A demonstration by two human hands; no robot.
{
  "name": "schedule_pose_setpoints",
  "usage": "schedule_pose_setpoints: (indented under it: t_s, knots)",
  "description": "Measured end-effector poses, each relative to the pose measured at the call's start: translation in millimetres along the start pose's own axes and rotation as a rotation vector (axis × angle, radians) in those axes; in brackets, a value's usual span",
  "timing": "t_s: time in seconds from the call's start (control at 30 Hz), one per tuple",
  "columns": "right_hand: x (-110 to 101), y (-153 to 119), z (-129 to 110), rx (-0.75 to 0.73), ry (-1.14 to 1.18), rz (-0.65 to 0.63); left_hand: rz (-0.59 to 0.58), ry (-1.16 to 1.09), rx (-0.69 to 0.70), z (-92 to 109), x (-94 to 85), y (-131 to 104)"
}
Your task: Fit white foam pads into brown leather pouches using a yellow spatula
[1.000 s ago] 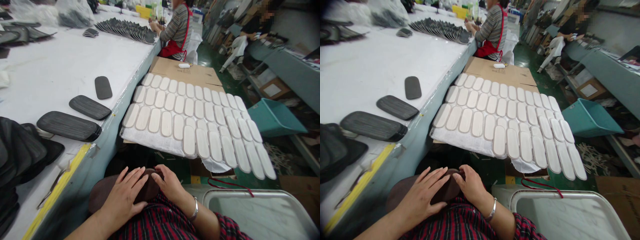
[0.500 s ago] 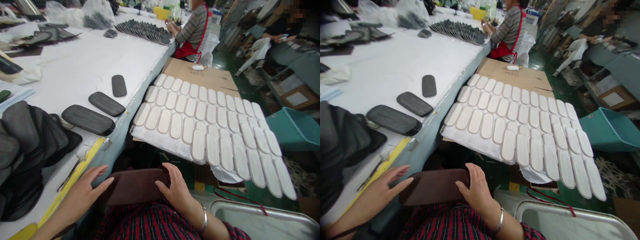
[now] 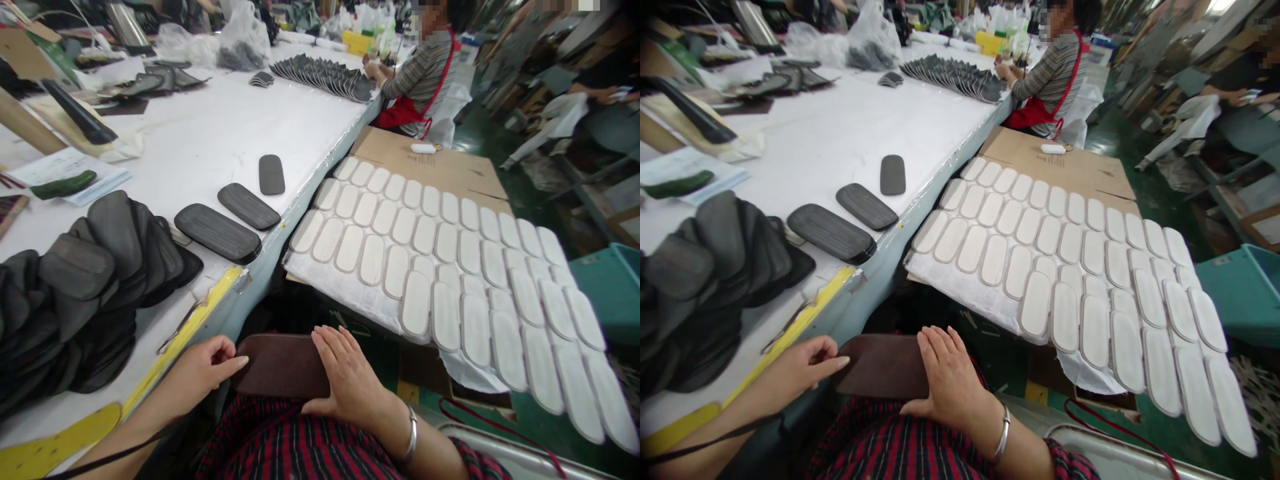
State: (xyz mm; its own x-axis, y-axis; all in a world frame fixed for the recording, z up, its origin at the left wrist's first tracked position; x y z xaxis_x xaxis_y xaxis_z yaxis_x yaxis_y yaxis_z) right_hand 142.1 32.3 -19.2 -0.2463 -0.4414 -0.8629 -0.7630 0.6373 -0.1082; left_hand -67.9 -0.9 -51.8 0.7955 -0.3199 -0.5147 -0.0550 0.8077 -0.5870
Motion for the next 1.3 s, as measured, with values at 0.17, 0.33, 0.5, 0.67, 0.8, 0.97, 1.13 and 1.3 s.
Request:
schedule_pose_setpoints:
  t_s: [0.17, 0.33, 0.5, 0.67, 0.8, 0.97, 1.13, 1.3]
  knots:
    - [2.2, 0.7, 1.2, 0.006, 0.018, -0.007, -0.010, 0.270, 0.075, 15.9, -3.4, 2.5]
    - [0.2, 0.4, 0.3, -0.005, 0.032, -0.003, -0.071, 0.360, 0.176, 34.0, 0.1, 0.6]
    - [-1.5, 0.5, 0.5, 0.011, 0.044, 0.002, -0.212, -0.101, 0.089, 47.0, 8.4, -6.8]
    - [-1.1, -1.5, 1.7, 0.011, 0.047, 0.011, -0.362, -0.184, 0.048, 47.9, 21.1, -10.9]
    - [0.6, -1.3, 0.4, 0.008, 0.043, -0.012, -0.261, 0.003, -0.063, 8.8, 15.8, -7.5]
    - [-0.6, 4.2, -1.3, 0.055, 0.013, -0.073, -0.191, -0.035, -0.076, -8.6, 15.4, -12.7]
    - [-0.1, 13.8, -9.9, 0.040, 0.018, -0.101, -0.160, -0.090, -0.095, -12.0, 15.6, -13.3]
    - [4.7, 20.2, -11.6, 0.030, 0.037, -0.075, -0.194, -0.174, -0.135, -27.3, 21.9, -11.1]
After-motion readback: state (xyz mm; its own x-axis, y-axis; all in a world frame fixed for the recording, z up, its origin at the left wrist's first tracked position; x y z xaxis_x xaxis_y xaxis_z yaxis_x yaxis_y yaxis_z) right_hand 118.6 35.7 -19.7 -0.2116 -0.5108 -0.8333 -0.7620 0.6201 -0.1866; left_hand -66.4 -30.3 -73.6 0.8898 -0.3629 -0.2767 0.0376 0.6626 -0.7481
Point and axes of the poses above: each hand's wrist, its own y-axis towards the middle knuckle, its own x-axis out of the palm, z = x × y, the point moved 10 cm from there along y, towards the middle knuckle, and after that the axes turned 4 degrees about -z, right-handed, at the moved point
